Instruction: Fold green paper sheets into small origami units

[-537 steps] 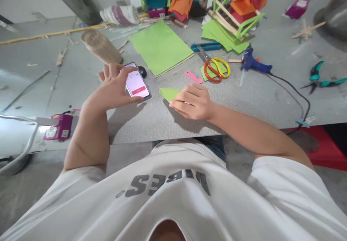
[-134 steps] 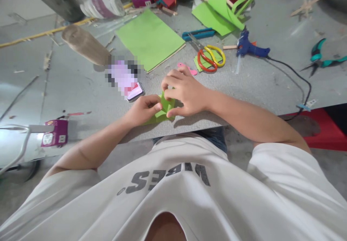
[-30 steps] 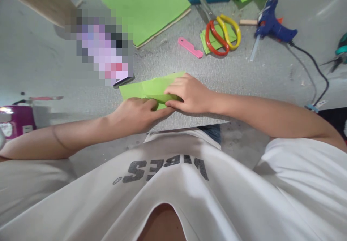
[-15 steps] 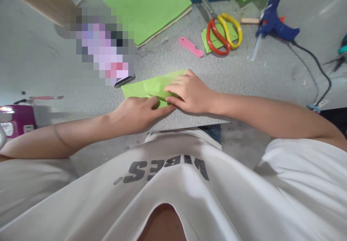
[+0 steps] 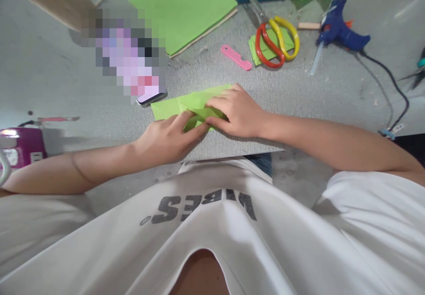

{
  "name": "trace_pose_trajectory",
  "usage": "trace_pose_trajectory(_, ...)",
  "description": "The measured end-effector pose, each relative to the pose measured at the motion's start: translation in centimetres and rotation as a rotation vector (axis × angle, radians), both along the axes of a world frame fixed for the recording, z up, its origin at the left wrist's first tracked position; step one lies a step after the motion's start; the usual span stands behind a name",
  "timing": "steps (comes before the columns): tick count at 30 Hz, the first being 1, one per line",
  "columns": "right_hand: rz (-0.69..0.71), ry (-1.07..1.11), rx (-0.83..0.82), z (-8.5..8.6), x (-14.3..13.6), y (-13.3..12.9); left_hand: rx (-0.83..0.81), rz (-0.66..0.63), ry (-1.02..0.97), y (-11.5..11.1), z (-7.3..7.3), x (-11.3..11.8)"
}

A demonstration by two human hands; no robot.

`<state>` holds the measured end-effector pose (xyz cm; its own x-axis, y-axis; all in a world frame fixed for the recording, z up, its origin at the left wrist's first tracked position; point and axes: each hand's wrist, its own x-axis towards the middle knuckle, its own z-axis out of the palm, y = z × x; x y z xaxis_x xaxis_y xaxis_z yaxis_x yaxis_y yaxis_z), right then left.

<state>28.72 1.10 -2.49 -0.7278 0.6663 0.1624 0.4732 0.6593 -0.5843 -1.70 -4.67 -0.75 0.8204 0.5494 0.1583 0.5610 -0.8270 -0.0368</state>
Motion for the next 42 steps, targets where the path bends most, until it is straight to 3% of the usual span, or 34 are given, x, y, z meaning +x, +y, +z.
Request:
trace_pose_trajectory(8, 0.010, 0.006, -0.039, 0.3, 0.2, 0.4, -0.188, -0.065, 0.164, 1.7, 1.1, 0.2)
trace_pose_trajectory(18, 0.210, 0.059, -0.205, 1.9, 2.1, 1.5, -0.237, -0.096, 0.331, 2.2, 2.5, 0.8)
trace_pose_trajectory(30, 0.219, 0.076, -0.203, 1.9, 2.1, 1.9, -0.408, -0.056, 0.224, 2.6, 2.9, 0.7)
trace_pose_trajectory(42, 0.115, 0.075, -0.196, 1.4, 2.1, 1.6, -0.268, -0.061, 0.339, 2.4, 3.0, 1.2)
